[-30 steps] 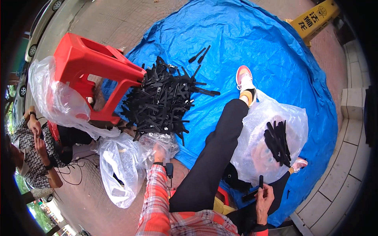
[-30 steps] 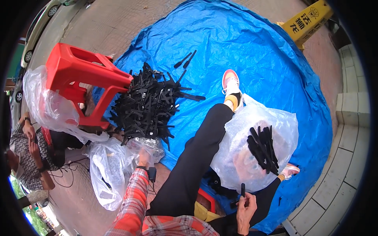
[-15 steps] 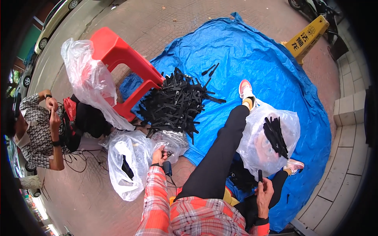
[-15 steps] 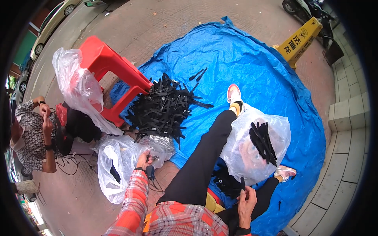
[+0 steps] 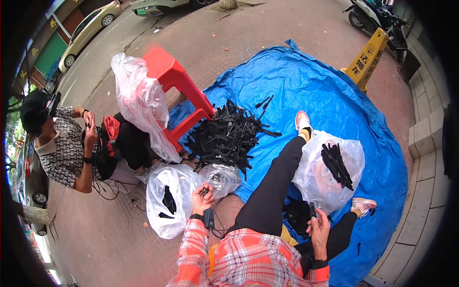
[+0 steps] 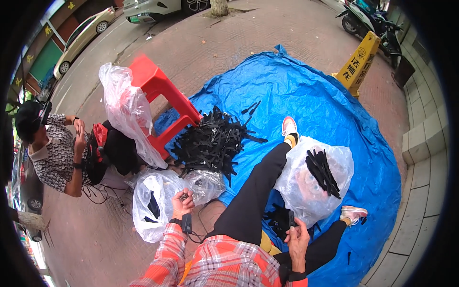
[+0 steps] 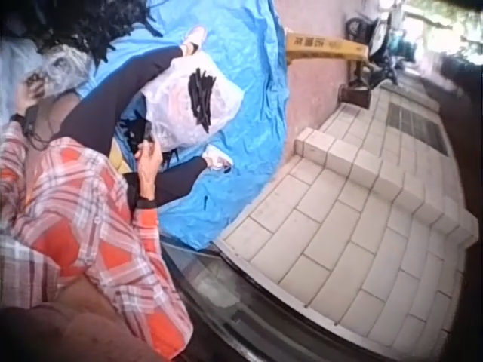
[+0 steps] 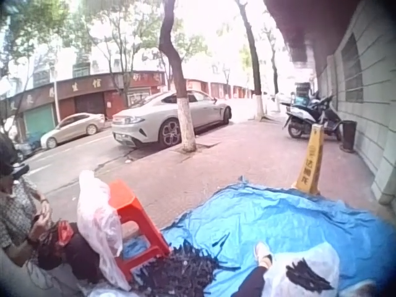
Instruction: Manually assembling black shoe components by attaching straps and organizing pieces.
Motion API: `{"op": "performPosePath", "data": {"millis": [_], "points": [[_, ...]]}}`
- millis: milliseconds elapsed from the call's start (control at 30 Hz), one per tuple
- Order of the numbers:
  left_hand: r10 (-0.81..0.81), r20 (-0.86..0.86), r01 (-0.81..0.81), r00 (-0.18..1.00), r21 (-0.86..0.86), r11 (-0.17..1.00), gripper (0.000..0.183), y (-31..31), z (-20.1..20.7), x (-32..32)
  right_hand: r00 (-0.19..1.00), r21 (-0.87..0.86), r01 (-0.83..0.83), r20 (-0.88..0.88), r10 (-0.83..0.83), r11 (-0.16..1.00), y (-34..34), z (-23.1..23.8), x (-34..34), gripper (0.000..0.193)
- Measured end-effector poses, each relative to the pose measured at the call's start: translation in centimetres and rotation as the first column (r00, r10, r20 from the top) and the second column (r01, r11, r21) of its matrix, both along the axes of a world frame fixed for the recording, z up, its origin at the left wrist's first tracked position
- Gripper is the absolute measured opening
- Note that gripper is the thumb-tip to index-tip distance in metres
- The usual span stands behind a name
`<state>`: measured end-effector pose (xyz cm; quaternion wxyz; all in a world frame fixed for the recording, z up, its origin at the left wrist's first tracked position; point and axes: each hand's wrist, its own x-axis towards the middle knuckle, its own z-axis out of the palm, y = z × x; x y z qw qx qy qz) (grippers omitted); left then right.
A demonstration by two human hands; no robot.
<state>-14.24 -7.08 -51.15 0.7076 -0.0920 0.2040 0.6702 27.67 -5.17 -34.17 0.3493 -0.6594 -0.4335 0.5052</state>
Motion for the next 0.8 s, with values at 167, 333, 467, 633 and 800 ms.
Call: {"op": "performPosePath", "data": {"millis": [167,333,467,633,800], "points": [[-0.153,0.124,0.116,0.98,0.261,0.958,0.017,4.7,7.6,6.4,0.994,-0.014,0.007,-0.105,-0.008,1.0,-1.1,0.2,0.2,0.022],[-0.518,-0.072,0.521,0.852,0.199,0.83,0.033,7.7,15.4,13.4,0.949,-0.054,-0.041,-0.316,0.022,0.998,-0.8,2.1,-0.8,0.022],[-0.659,-0.138,0.673,0.739,0.142,0.726,0.038,7.6,17.2,17.5,0.898,-0.067,-0.181,-0.418,0.137,0.981,-0.1,3.9,-2.2,0.025],[-0.71,-0.275,0.741,0.648,0.01,0.672,0.031,6.9,18.5,20.5,0.839,-0.056,-0.198,-0.526,0.14,0.979,0.1,3.9,-2.0,0.026],[-0.759,-0.298,0.791,0.579,-0.021,0.612,0.026,6.5,18.4,20.9,0.798,-0.112,-0.197,-0.595,0.093,0.974,-0.4,4.6,-1.6,0.025]]}}
